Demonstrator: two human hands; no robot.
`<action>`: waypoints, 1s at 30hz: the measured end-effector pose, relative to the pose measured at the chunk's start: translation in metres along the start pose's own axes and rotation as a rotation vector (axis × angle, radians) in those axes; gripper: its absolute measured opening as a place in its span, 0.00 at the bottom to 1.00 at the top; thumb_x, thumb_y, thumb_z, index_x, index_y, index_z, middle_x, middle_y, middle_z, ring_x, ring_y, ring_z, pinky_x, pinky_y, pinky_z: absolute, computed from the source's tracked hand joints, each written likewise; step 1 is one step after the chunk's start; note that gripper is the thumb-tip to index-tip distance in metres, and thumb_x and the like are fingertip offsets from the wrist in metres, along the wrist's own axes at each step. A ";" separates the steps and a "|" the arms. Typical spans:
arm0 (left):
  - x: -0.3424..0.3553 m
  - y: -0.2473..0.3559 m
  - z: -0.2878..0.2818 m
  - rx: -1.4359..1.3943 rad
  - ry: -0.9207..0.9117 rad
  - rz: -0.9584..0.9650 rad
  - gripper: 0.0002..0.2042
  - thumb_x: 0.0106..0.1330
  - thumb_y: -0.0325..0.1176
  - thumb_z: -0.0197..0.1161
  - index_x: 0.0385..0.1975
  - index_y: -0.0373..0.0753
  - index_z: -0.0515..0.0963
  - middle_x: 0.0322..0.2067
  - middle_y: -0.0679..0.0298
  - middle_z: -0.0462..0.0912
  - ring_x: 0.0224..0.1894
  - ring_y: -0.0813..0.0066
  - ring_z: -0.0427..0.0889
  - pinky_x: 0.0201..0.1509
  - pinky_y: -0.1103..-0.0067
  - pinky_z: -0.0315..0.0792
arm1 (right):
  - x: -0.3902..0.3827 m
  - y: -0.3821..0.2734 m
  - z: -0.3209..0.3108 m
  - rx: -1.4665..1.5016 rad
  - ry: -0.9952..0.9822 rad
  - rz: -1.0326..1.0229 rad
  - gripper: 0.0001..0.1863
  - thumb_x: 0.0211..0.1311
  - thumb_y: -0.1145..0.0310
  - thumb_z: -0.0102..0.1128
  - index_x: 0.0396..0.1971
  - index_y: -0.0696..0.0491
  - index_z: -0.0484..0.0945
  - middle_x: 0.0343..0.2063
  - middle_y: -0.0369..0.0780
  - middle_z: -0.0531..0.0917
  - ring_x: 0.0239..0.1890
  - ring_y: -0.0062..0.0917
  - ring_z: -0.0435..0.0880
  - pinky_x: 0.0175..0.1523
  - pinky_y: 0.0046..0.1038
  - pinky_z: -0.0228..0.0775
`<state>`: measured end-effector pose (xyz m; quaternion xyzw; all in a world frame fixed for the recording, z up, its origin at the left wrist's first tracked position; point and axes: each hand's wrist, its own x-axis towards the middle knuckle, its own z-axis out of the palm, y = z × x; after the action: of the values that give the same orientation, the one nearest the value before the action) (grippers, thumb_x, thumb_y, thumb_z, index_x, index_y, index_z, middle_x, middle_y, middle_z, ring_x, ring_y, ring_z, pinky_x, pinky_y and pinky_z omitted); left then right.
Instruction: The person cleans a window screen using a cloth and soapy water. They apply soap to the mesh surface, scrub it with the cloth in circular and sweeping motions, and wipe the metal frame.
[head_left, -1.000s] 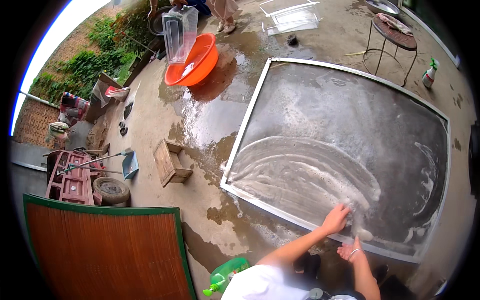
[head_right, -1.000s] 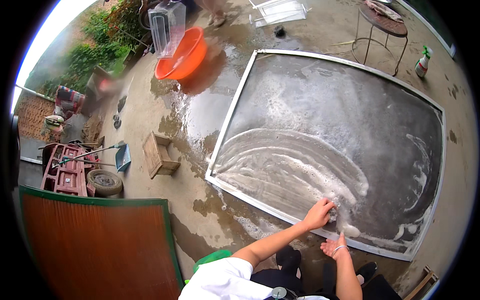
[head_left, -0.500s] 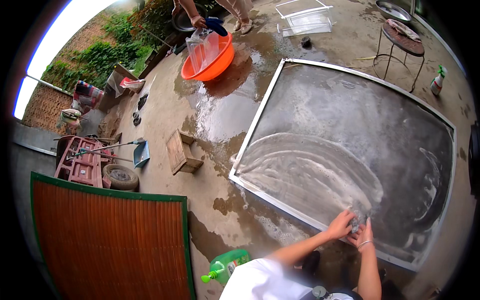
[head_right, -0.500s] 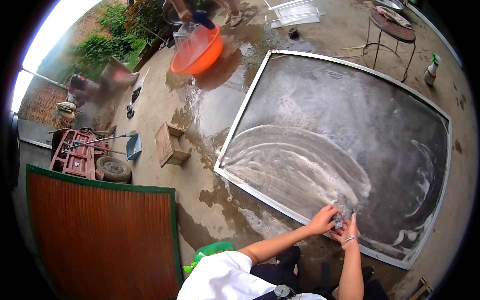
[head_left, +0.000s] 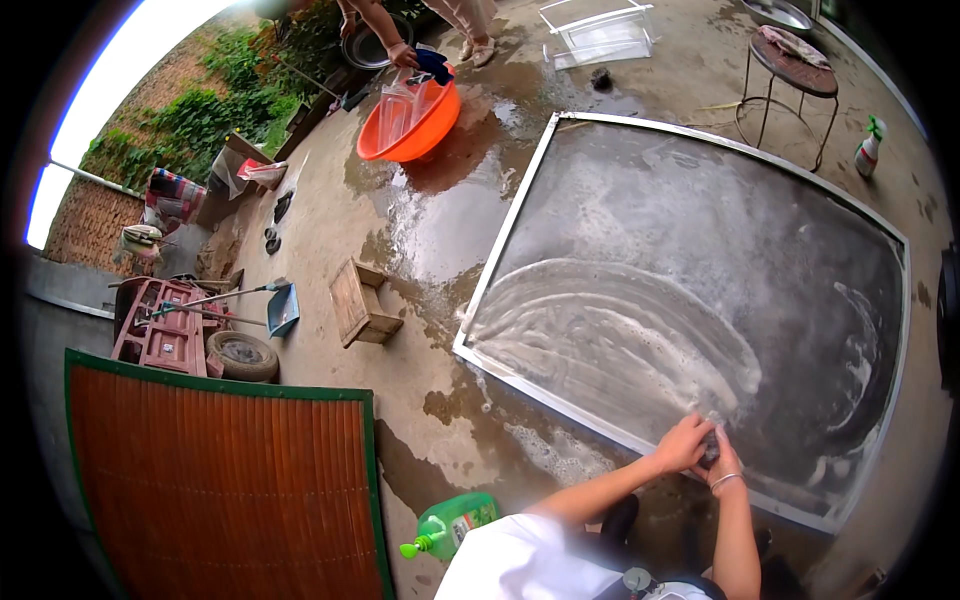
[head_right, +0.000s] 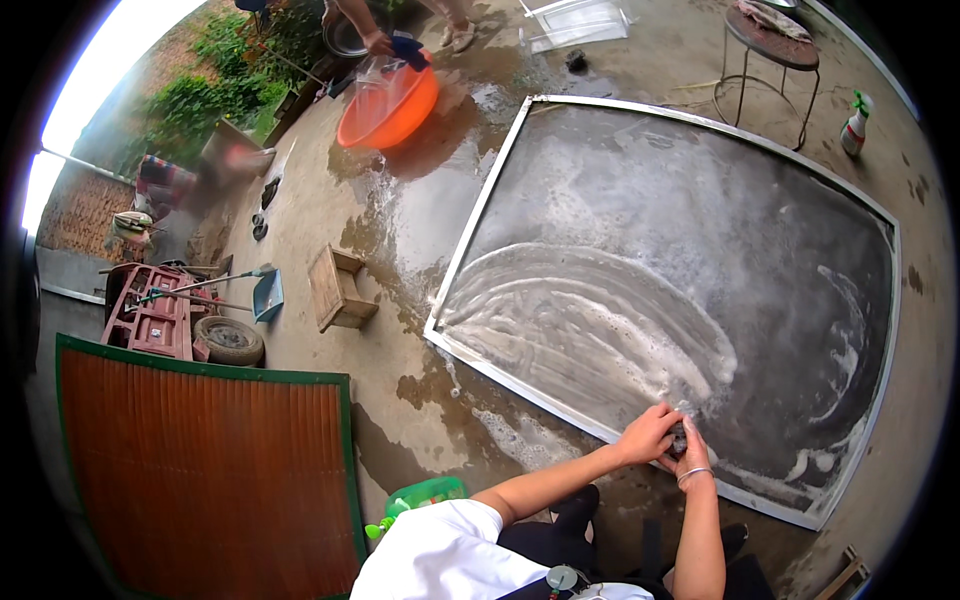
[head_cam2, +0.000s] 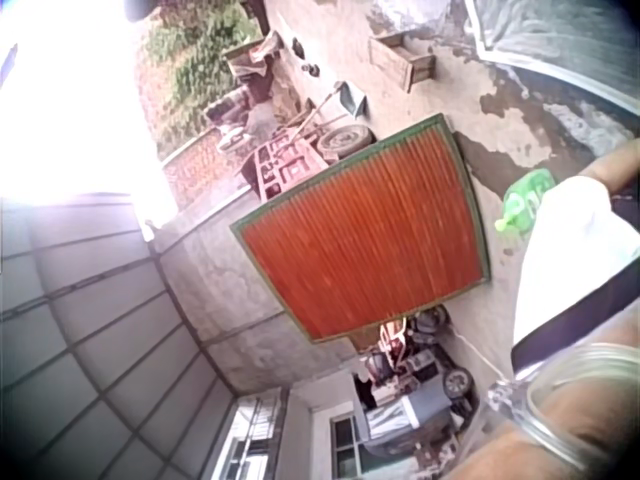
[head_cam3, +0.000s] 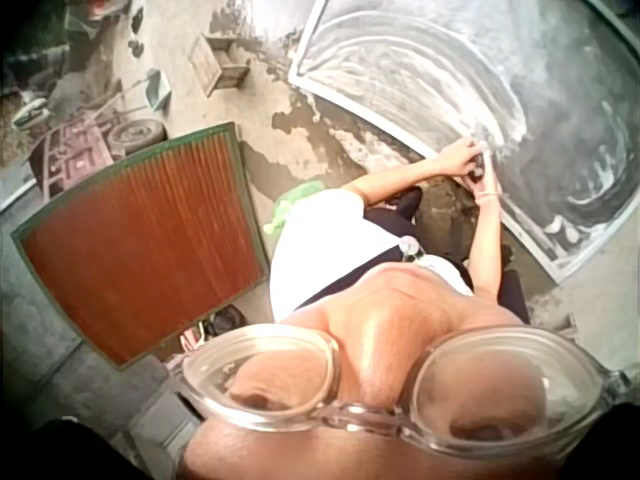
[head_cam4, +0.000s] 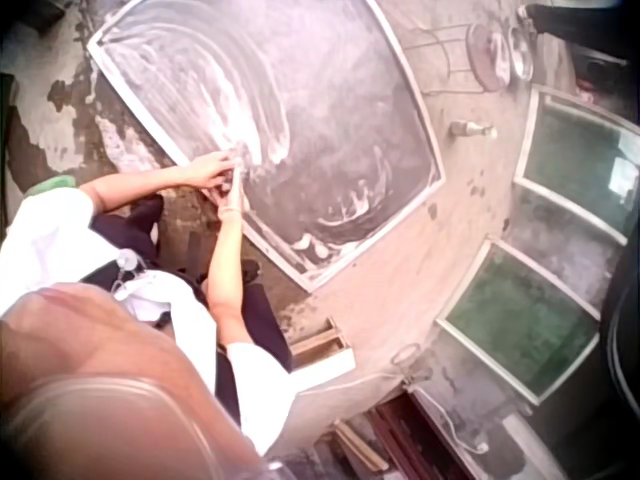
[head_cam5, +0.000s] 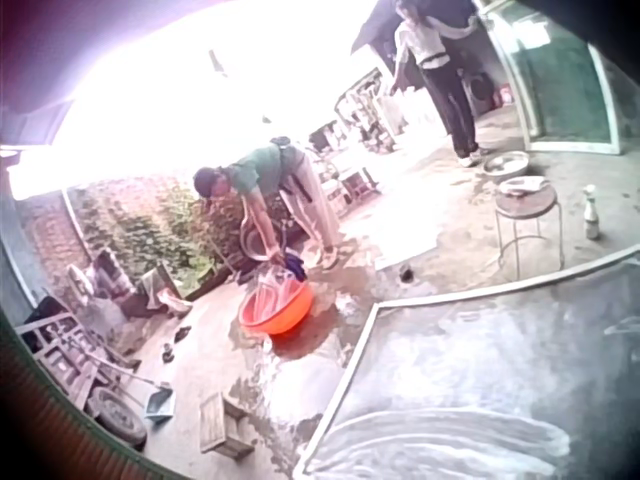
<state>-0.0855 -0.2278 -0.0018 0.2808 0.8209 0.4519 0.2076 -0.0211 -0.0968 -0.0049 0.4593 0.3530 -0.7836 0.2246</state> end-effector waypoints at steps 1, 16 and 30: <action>0.000 0.000 0.001 -0.009 -0.037 -0.041 0.22 0.49 0.24 0.56 0.47 0.39 0.69 0.39 0.52 0.70 0.44 0.50 0.70 0.47 0.64 0.67 | 0.001 -0.001 0.000 -0.003 0.023 -0.003 0.29 0.54 0.39 0.54 0.51 0.41 0.71 0.46 0.34 0.77 0.48 0.28 0.76 0.44 0.41 0.74; -0.006 -0.007 0.001 0.076 -0.047 -0.068 0.24 0.50 0.25 0.58 0.51 0.37 0.67 0.48 0.51 0.70 0.51 0.51 0.69 0.54 0.66 0.66 | 0.034 0.008 -0.036 0.092 0.120 -0.059 0.20 0.50 0.57 0.63 0.43 0.45 0.73 0.38 0.34 0.78 0.40 0.25 0.77 0.41 0.36 0.71; -0.022 -0.030 -0.002 0.250 -0.041 -0.040 0.21 0.50 0.28 0.61 0.48 0.37 0.70 0.55 0.51 0.67 0.55 0.52 0.68 0.57 0.65 0.65 | 0.033 0.010 -0.030 0.090 0.197 -0.098 0.17 0.51 0.60 0.62 0.42 0.47 0.74 0.36 0.36 0.79 0.39 0.28 0.79 0.43 0.39 0.72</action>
<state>-0.0781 -0.2568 -0.0244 0.2974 0.8717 0.3361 0.1967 -0.0129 -0.0817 -0.0472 0.5259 0.3600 -0.7596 0.1293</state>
